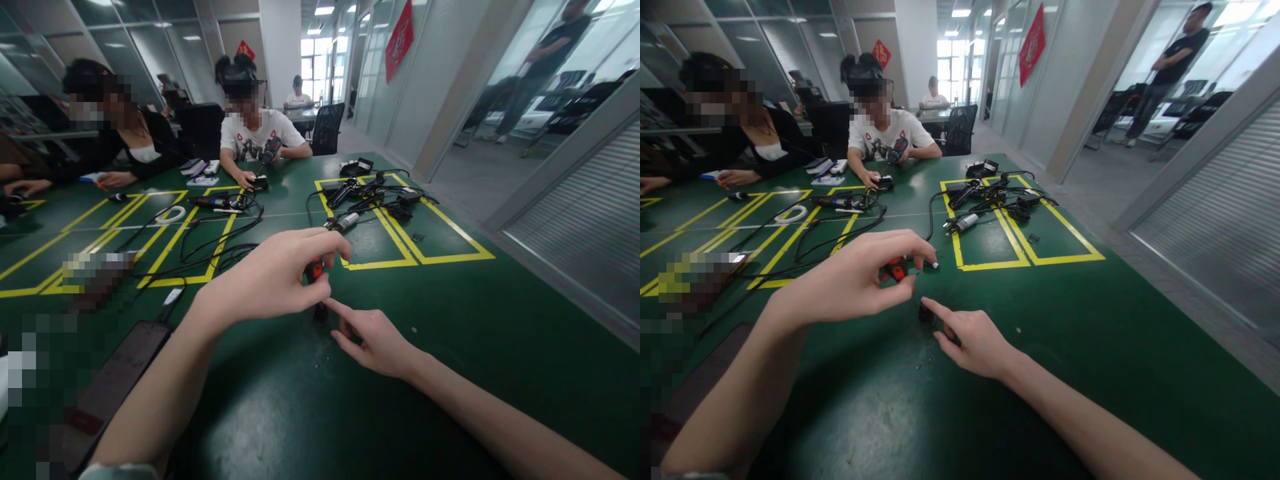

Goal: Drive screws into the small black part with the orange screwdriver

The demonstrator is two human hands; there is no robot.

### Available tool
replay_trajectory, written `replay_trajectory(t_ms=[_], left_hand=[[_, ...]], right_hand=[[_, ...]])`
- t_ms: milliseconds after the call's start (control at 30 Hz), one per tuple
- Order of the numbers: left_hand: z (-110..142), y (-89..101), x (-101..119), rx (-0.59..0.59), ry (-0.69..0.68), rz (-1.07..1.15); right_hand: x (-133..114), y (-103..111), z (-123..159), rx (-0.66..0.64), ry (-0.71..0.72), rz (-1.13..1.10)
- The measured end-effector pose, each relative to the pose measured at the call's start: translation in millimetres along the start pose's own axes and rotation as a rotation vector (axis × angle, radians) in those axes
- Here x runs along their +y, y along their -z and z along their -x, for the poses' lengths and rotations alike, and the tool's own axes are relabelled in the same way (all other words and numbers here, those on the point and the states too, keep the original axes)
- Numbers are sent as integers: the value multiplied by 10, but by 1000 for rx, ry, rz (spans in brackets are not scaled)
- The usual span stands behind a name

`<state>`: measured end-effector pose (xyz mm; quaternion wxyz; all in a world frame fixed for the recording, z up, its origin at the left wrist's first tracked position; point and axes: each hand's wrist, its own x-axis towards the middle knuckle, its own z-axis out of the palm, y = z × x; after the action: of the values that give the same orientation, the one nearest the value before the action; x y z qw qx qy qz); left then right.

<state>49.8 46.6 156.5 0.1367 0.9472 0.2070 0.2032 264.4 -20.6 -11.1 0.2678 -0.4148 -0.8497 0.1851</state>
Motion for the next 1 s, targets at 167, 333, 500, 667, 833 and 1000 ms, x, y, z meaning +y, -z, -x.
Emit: replay_trajectory(t_ms=[167, 333, 500, 667, 833, 1000], left_hand=[[-11, 36, 3, -31, 19, 115], [8, 184, 7, -122, 57, 258], [29, 280, -80, -183, 142, 453], [8, 248, -159, -243, 221, 743], [-18, 212, -244, -251, 255, 925], [-31, 153, -363, -298, 291, 1095]], right_hand=[[4, -16, 2, -7, -17, 6], [21, -14, 8, -4, -7, -6], [10, -13, 0, -5, -18, -16], [5, -15, 0, 0, -16, -14], [10, -5, 7, 2, -16, -17], [20, -1, 2, 10, -4, -9]])
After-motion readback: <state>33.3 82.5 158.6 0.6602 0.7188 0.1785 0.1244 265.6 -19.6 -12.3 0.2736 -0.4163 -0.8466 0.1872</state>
